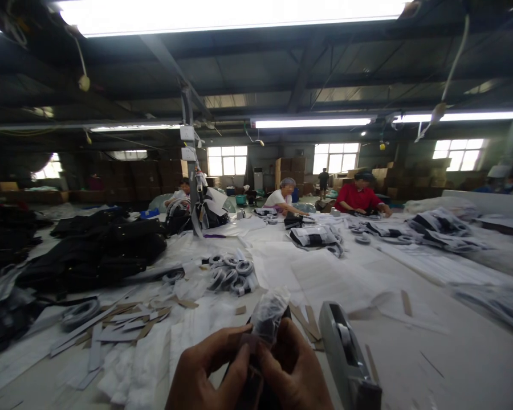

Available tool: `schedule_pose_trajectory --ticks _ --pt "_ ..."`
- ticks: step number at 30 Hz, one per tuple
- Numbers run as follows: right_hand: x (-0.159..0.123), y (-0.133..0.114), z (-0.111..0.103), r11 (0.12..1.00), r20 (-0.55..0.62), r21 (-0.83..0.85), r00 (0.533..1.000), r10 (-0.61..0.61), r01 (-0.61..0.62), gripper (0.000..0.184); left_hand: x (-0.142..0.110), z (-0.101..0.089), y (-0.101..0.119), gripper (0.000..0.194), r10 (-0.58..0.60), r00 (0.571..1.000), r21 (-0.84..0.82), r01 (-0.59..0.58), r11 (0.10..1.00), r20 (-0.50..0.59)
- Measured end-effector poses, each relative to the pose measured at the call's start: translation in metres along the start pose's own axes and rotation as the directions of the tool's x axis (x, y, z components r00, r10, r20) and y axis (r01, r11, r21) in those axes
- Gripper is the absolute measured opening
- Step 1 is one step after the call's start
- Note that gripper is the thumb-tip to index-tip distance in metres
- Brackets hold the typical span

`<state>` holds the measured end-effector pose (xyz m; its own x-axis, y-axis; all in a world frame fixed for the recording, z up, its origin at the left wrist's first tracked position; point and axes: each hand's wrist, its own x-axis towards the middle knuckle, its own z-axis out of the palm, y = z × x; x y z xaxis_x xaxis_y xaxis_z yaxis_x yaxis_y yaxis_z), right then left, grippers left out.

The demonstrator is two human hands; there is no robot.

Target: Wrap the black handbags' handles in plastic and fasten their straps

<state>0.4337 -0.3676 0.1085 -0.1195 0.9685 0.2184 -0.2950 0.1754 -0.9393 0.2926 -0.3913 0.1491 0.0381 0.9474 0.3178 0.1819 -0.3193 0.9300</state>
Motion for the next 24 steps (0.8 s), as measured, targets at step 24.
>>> schedule_pose_trajectory --ticks 24 --pt "-0.004 0.004 0.015 0.994 -0.236 0.062 0.969 -0.070 0.086 0.034 -0.008 0.007 -0.049 0.051 0.649 0.739 0.846 -0.453 0.283 0.178"
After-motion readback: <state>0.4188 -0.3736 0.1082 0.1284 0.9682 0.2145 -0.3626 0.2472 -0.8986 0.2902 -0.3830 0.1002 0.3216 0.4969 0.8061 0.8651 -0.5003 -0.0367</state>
